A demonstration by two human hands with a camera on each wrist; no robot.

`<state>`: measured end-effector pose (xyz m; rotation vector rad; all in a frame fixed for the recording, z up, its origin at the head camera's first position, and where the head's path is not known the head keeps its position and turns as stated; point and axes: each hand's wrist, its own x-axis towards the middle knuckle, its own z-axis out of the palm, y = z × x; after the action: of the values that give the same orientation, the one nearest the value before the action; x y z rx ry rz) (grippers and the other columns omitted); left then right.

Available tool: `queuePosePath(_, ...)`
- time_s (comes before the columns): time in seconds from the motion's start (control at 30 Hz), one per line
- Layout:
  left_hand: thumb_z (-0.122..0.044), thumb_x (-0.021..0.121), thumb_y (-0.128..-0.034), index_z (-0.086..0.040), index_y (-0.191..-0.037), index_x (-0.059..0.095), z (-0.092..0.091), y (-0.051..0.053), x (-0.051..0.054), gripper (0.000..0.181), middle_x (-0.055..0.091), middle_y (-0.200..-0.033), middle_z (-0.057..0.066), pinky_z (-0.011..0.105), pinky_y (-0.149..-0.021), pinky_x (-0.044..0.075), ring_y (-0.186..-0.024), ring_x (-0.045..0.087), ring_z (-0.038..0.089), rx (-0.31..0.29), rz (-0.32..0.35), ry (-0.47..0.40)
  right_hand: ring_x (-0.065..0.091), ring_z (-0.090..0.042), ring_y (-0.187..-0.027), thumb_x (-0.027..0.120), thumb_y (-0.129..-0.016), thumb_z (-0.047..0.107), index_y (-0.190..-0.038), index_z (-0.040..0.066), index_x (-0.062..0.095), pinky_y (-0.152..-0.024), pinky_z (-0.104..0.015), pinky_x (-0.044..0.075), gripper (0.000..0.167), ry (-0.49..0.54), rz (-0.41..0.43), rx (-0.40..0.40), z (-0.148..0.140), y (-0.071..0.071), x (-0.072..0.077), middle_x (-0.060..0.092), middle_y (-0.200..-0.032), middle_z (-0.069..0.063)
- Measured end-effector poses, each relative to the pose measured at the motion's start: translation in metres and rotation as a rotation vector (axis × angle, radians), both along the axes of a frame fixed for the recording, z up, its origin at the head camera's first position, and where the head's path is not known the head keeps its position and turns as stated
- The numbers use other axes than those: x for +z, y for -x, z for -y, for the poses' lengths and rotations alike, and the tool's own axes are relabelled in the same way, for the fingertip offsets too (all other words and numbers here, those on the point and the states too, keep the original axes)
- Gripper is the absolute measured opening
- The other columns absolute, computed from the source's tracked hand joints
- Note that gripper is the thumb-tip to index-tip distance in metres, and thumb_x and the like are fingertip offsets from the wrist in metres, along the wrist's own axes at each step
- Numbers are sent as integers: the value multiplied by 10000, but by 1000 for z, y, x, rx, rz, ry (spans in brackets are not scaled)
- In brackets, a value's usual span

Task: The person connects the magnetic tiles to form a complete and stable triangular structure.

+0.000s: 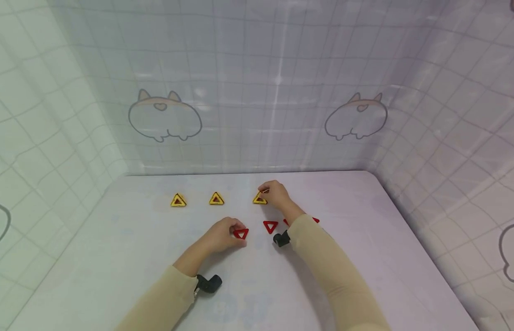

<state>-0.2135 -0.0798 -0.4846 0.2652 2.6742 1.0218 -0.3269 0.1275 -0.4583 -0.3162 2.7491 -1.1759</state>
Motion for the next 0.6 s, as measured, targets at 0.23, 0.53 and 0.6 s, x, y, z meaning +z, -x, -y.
queuePosePath(0.23,-337,864,-787,-204,-1153,698,4,-2,-1,423,612,-1122,-14,424,-922,501,-1050,549,192,8,14,-36,609,-266,-1141,695,-951,140,-1228,82,697,-912,-400,537,282,1,27,7,-7,-7,15,646,-1245,-81)
queuePosePath(0.53,-330,860,-792,-200,-1153,693,5,-6,1,419,603,-1128,-11,428,-918,503,-1047,545,198,19,19,-39,608,-276,-1111,706,-946,175,-1221,71,691,-920,-438,523,295,-103,60,82,-43,-35,43,663,-1172,-76)
queuePosePath(0.6,-319,859,-796,-188,-1159,689,5,-8,3,422,604,-1146,0,433,-925,503,-1057,547,202,17,14,-33,611,-275,-1087,708,-944,177,-1230,55,683,-916,-434,522,312,-125,69,87,-53,-42,47,665,-1148,-78)
